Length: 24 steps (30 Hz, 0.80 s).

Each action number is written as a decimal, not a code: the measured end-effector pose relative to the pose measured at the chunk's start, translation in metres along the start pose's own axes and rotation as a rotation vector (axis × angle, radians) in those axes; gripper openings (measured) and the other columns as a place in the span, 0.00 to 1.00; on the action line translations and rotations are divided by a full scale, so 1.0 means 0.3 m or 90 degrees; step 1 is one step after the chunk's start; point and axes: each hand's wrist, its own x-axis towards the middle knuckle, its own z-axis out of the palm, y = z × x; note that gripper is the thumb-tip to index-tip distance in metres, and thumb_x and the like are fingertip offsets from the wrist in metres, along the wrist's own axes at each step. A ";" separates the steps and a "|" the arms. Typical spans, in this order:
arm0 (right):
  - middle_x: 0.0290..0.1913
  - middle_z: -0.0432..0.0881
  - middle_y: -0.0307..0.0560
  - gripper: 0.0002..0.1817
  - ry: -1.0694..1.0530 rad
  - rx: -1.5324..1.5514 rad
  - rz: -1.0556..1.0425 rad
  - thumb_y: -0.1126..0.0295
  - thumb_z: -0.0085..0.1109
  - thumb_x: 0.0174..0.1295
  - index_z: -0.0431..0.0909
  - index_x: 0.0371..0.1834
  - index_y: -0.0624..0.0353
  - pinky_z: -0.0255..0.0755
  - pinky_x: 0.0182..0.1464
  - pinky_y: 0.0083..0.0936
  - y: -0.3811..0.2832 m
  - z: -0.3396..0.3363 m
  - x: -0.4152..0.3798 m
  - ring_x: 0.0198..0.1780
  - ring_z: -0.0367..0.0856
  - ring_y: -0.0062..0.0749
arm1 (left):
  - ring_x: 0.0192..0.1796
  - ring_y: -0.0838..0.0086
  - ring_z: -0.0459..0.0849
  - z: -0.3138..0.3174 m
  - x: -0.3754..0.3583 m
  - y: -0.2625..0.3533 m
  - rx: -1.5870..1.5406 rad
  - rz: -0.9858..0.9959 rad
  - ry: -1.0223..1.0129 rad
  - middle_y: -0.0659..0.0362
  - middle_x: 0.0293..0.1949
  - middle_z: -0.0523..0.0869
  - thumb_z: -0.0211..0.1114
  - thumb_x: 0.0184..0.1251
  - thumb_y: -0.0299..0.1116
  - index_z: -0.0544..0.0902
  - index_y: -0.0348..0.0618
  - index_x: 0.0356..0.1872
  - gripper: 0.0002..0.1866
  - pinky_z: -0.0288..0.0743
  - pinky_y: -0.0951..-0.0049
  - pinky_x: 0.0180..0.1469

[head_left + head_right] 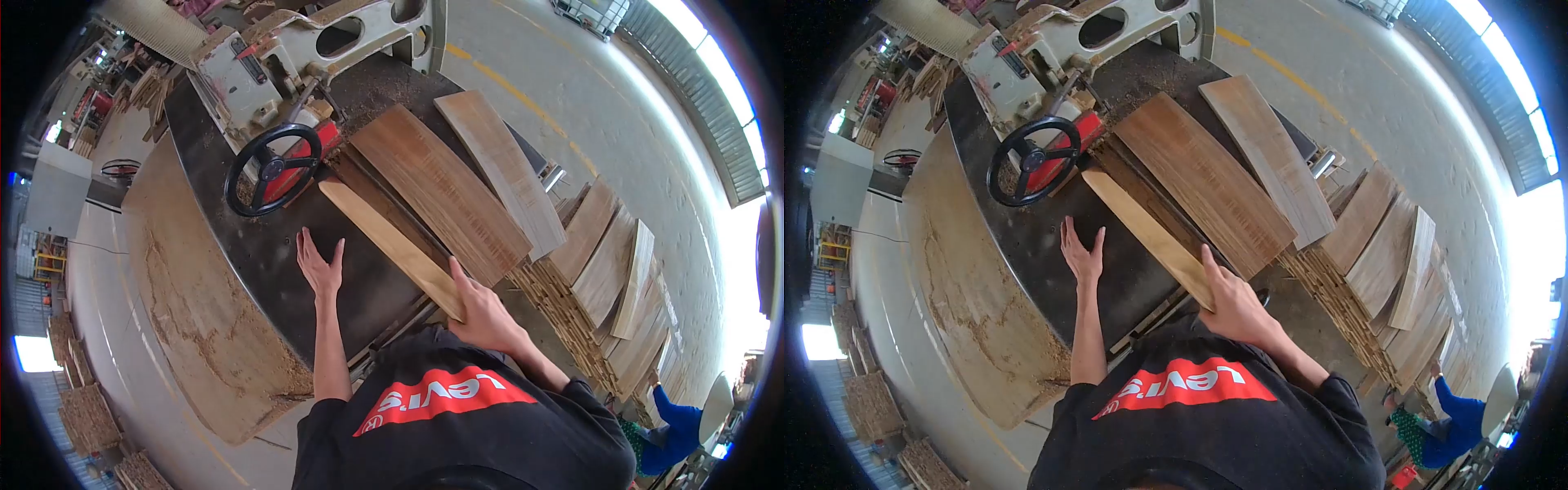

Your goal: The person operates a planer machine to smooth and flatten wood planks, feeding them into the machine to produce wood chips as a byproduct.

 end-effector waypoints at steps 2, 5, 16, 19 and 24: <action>0.56 0.83 0.74 0.62 -0.018 0.038 0.047 0.72 0.72 0.52 0.48 0.92 0.69 0.81 0.60 0.48 -0.005 -0.056 -0.045 0.55 0.85 0.72 | 0.84 0.44 0.71 -0.006 -0.003 0.006 0.019 0.010 -0.011 0.40 0.78 0.78 0.77 0.73 0.55 0.67 0.33 0.85 0.50 0.66 0.41 0.80; 0.54 0.88 0.64 0.57 -0.077 0.086 0.178 0.75 0.75 0.52 0.58 0.90 0.69 0.81 0.60 0.40 -0.031 -0.159 -0.103 0.55 0.89 0.60 | 0.83 0.45 0.72 -0.002 0.002 0.014 0.034 0.002 -0.001 0.41 0.78 0.79 0.77 0.73 0.55 0.68 0.34 0.84 0.49 0.67 0.42 0.80; 0.51 0.93 0.61 0.40 0.288 -0.060 0.267 0.75 0.74 0.66 0.73 0.83 0.68 0.85 0.53 0.35 0.373 -0.276 0.024 0.50 0.92 0.42 | 0.83 0.43 0.72 -0.013 0.003 0.021 0.012 -0.020 0.017 0.43 0.77 0.80 0.79 0.72 0.49 0.70 0.36 0.83 0.46 0.65 0.43 0.82; 0.64 0.87 0.71 0.40 0.259 -0.212 0.204 0.71 0.74 0.66 0.73 0.83 0.64 0.83 0.64 0.46 0.544 -0.288 0.079 0.61 0.89 0.61 | 0.83 0.44 0.72 -0.024 0.007 0.025 0.005 -0.035 0.011 0.43 0.77 0.80 0.79 0.72 0.49 0.70 0.35 0.83 0.45 0.65 0.44 0.82; 0.86 0.66 0.69 0.45 0.270 -0.322 0.134 0.67 0.77 0.63 0.69 0.86 0.56 0.63 0.85 0.56 0.551 -0.212 0.147 0.85 0.64 0.65 | 0.83 0.45 0.72 0.000 -0.016 0.004 -0.002 -0.026 0.026 0.43 0.77 0.80 0.78 0.73 0.49 0.71 0.36 0.82 0.44 0.64 0.44 0.82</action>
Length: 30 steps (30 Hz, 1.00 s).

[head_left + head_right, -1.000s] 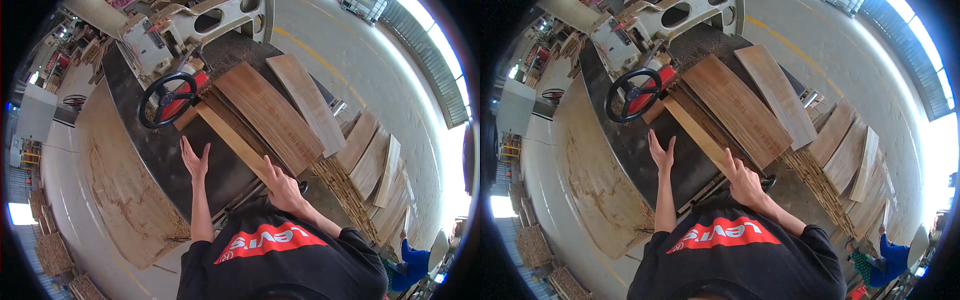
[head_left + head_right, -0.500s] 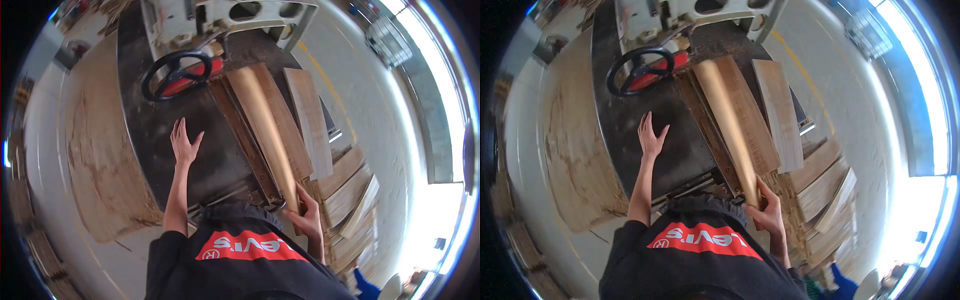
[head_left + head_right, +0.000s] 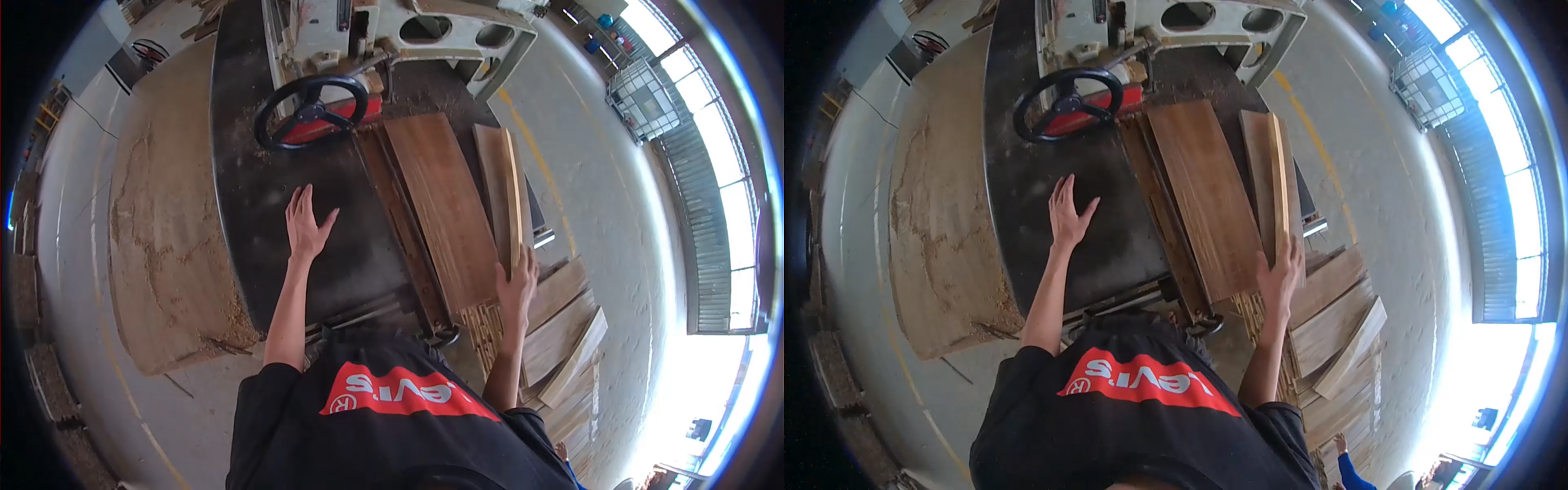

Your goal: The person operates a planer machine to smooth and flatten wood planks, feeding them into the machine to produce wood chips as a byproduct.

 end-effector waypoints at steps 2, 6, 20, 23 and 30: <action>0.88 0.62 0.67 0.48 -0.090 0.122 -0.078 0.70 0.78 0.61 0.68 0.87 0.54 0.62 0.85 0.58 -0.073 -0.026 -0.029 0.87 0.62 0.65 | 0.83 0.45 0.72 -0.002 0.005 0.008 0.001 -0.011 -0.004 0.43 0.77 0.80 0.78 0.73 0.49 0.71 0.37 0.82 0.44 0.65 0.45 0.82; 0.94 0.50 0.61 0.58 -0.304 -0.018 -0.192 0.74 0.78 0.52 0.63 0.91 0.47 0.55 0.89 0.58 -0.143 -0.056 -0.093 0.93 0.50 0.62 | 0.83 0.46 0.72 -0.012 0.005 0.012 0.011 -0.013 -0.011 0.44 0.76 0.82 0.77 0.73 0.49 0.72 0.37 0.81 0.43 0.65 0.45 0.81; 0.90 0.55 0.71 0.59 -0.211 -0.016 -0.263 0.85 0.69 0.51 0.57 0.92 0.56 0.50 0.90 0.62 -0.132 0.026 -0.185 0.91 0.52 0.68 | 0.81 0.46 0.74 -0.015 0.013 0.021 -0.002 -0.010 0.008 0.44 0.75 0.82 0.78 0.74 0.50 0.74 0.37 0.79 0.41 0.66 0.46 0.81; 0.79 0.75 0.71 0.51 -0.088 0.163 -0.307 0.83 0.69 0.56 0.63 0.88 0.61 0.76 0.77 0.51 -0.186 -0.049 -0.152 0.79 0.78 0.61 | 0.81 0.46 0.74 -0.042 0.010 0.026 0.001 0.001 0.004 0.44 0.74 0.83 0.79 0.73 0.49 0.75 0.35 0.78 0.41 0.66 0.45 0.81; 0.59 0.85 0.42 0.25 0.015 1.121 0.298 0.77 0.66 0.69 0.75 0.69 0.61 0.88 0.45 0.31 -0.244 -0.061 -0.189 0.53 0.90 0.32 | 0.76 0.49 0.81 -0.064 -0.091 0.131 -0.216 -0.092 0.059 0.44 0.73 0.84 0.81 0.73 0.42 0.76 0.38 0.78 0.38 0.74 0.51 0.75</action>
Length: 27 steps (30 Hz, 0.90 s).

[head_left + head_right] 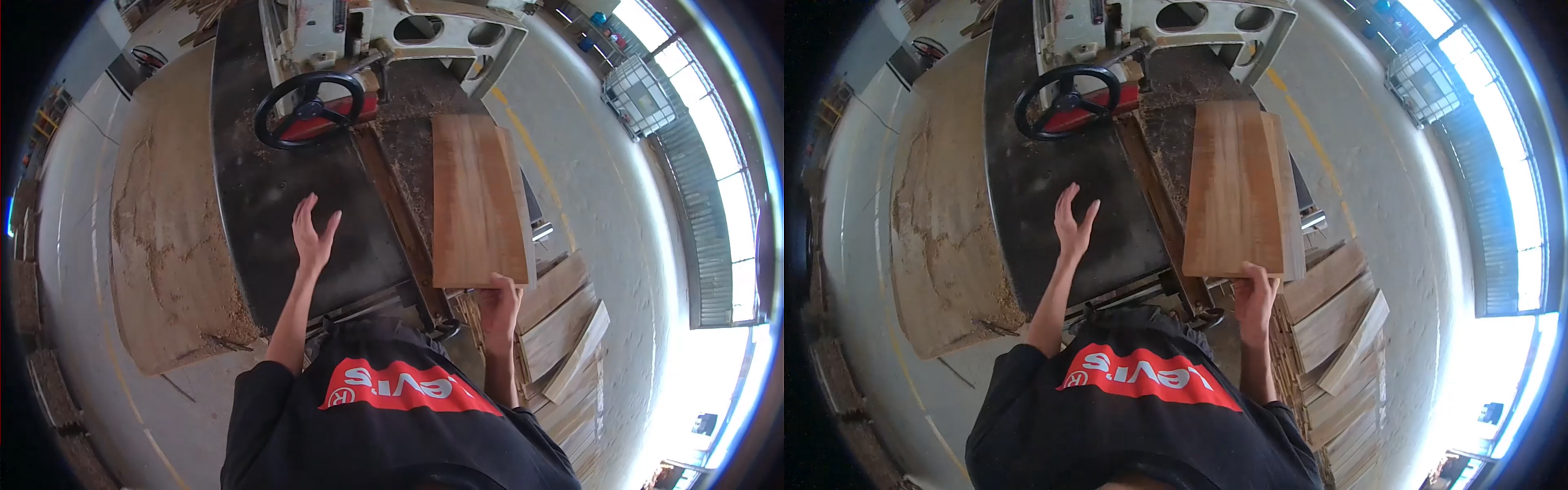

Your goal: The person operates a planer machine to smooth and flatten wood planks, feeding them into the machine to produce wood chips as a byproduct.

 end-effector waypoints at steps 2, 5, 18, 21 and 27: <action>0.56 0.85 0.43 0.24 0.081 0.073 0.012 0.74 0.65 0.70 0.75 0.68 0.58 0.87 0.44 0.29 -0.006 -0.018 -0.062 0.51 0.90 0.33 | 0.71 0.55 0.87 -0.003 -0.102 0.092 -0.198 -0.143 -0.010 0.45 0.72 0.86 0.81 0.72 0.38 0.76 0.37 0.80 0.38 0.79 0.56 0.71; 0.61 0.83 0.47 0.25 0.102 0.042 0.036 0.73 0.64 0.71 0.75 0.71 0.58 0.86 0.56 0.35 -0.010 -0.063 -0.185 0.58 0.88 0.38 | 0.73 0.57 0.85 -0.069 -0.223 0.278 -0.517 -0.353 -0.187 0.45 0.77 0.82 0.84 0.68 0.36 0.70 0.39 0.85 0.47 0.77 0.55 0.75; 0.72 0.78 0.54 0.43 0.032 0.039 0.138 0.79 0.64 0.59 0.66 0.83 0.59 0.78 0.72 0.50 -0.098 -0.082 -0.626 0.71 0.81 0.49 | 0.92 0.34 0.32 -0.378 -0.413 0.863 -0.283 -0.007 -0.611 0.25 0.89 0.31 0.96 0.36 0.63 0.29 0.34 0.91 0.95 0.41 0.43 0.91; 0.71 0.80 0.55 0.45 -0.030 0.034 0.185 0.84 0.65 0.58 0.65 0.84 0.60 0.78 0.73 0.51 -0.073 -0.120 -0.601 0.71 0.82 0.51 | 0.91 0.29 0.31 -0.375 -0.508 0.860 -0.210 -0.048 -0.508 0.21 0.88 0.31 0.96 0.37 0.61 0.30 0.34 0.91 0.94 0.46 0.42 0.90; 0.69 0.84 0.55 0.37 -0.121 0.051 0.362 0.85 0.66 0.64 0.70 0.79 0.63 0.79 0.72 0.48 0.031 -0.057 -0.521 0.69 0.85 0.50 | 0.90 0.23 0.37 -0.409 -0.611 0.808 -0.087 -0.086 -0.360 0.18 0.86 0.39 0.95 0.45 0.55 0.35 0.32 0.91 0.86 0.49 0.38 0.89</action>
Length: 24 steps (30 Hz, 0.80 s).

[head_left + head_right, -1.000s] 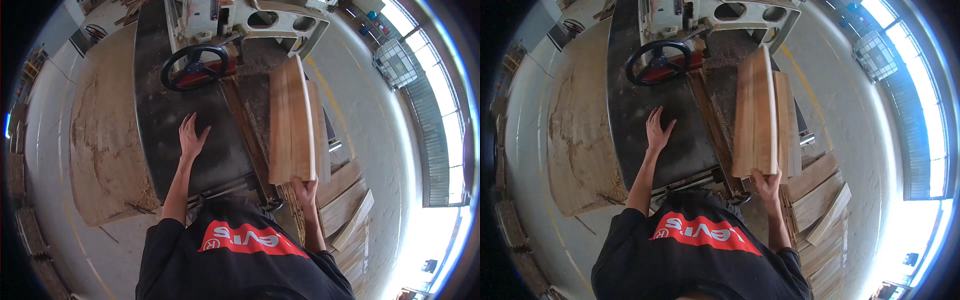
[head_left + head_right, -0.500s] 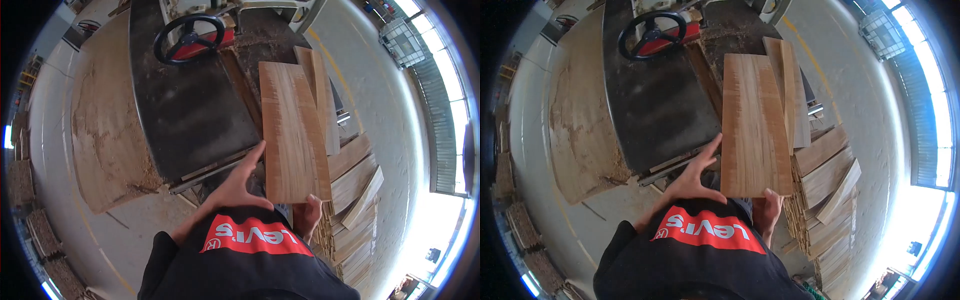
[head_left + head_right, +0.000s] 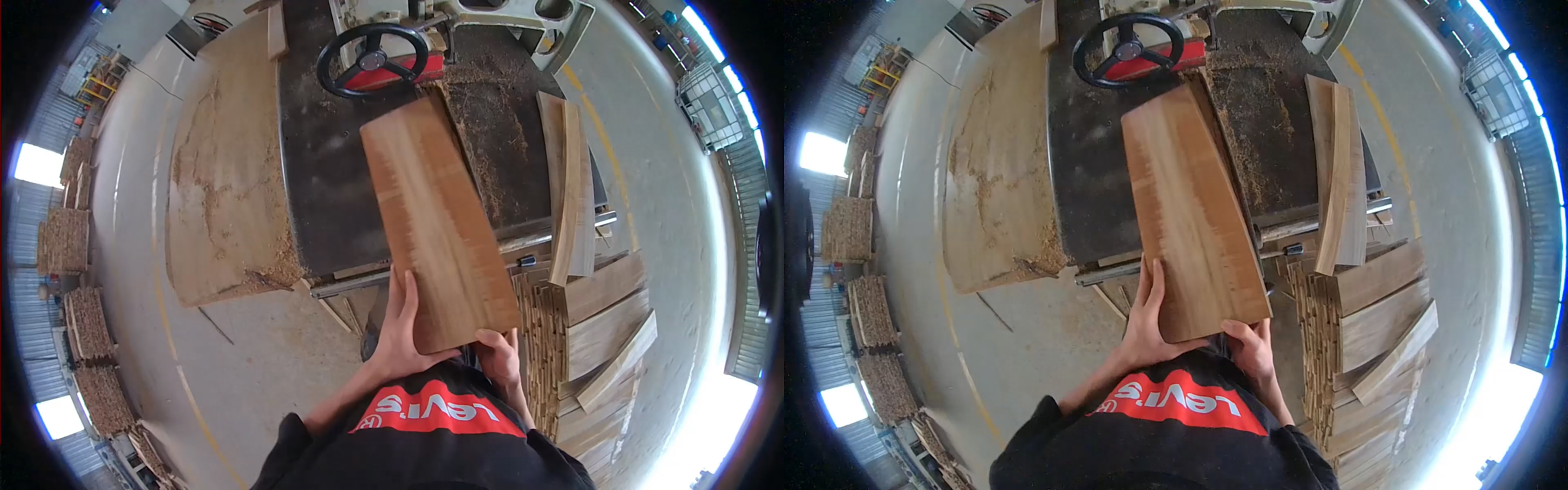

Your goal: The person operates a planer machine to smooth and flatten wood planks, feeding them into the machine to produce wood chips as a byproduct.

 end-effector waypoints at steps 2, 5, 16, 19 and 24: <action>0.65 0.86 0.53 0.32 -0.016 0.005 0.074 0.83 0.67 0.67 0.73 0.76 0.62 0.82 0.68 0.46 0.018 0.027 0.042 0.66 0.87 0.47 | 0.91 0.26 0.44 0.001 -0.014 -0.047 0.025 -0.005 0.064 0.21 0.87 0.49 0.95 0.43 0.52 0.45 0.30 0.91 0.82 0.55 0.38 0.87; 0.66 0.86 0.54 0.32 0.007 0.018 0.223 0.82 0.68 0.68 0.72 0.77 0.61 0.85 0.64 0.45 0.132 -0.070 0.140 0.63 0.89 0.46 | 0.91 0.26 0.44 -0.044 -0.014 -0.108 0.214 -0.011 0.051 0.21 0.86 0.55 0.94 0.40 0.50 0.53 0.30 0.90 0.78 0.52 0.33 0.86; 0.59 0.91 0.59 0.20 0.004 0.065 0.302 0.65 0.64 0.80 0.81 0.67 0.68 0.89 0.63 0.41 0.245 -0.142 0.450 0.59 0.93 0.48 | 0.92 0.33 0.41 0.060 0.155 -0.452 0.274 0.047 0.057 0.24 0.84 0.59 0.90 0.39 0.63 0.56 0.36 0.90 0.78 0.38 0.25 0.86; 0.58 0.93 0.58 0.22 0.061 -0.165 0.271 0.61 0.64 0.82 0.81 0.66 0.69 0.90 0.59 0.39 0.255 -0.128 0.480 0.57 0.95 0.45 | 0.93 0.35 0.38 0.033 0.212 -0.482 0.320 0.044 0.050 0.23 0.85 0.58 0.88 0.41 0.67 0.56 0.36 0.90 0.78 0.31 0.22 0.85; 0.34 0.94 0.48 0.23 0.147 -0.485 0.131 0.52 0.65 0.83 0.89 0.44 0.65 0.83 0.27 0.27 0.241 -0.003 0.564 0.29 0.93 0.35 | 0.93 0.37 0.36 -0.038 0.333 -0.531 0.313 0.047 0.047 0.22 0.84 0.60 0.84 0.46 0.74 0.60 0.33 0.88 0.75 0.26 0.21 0.84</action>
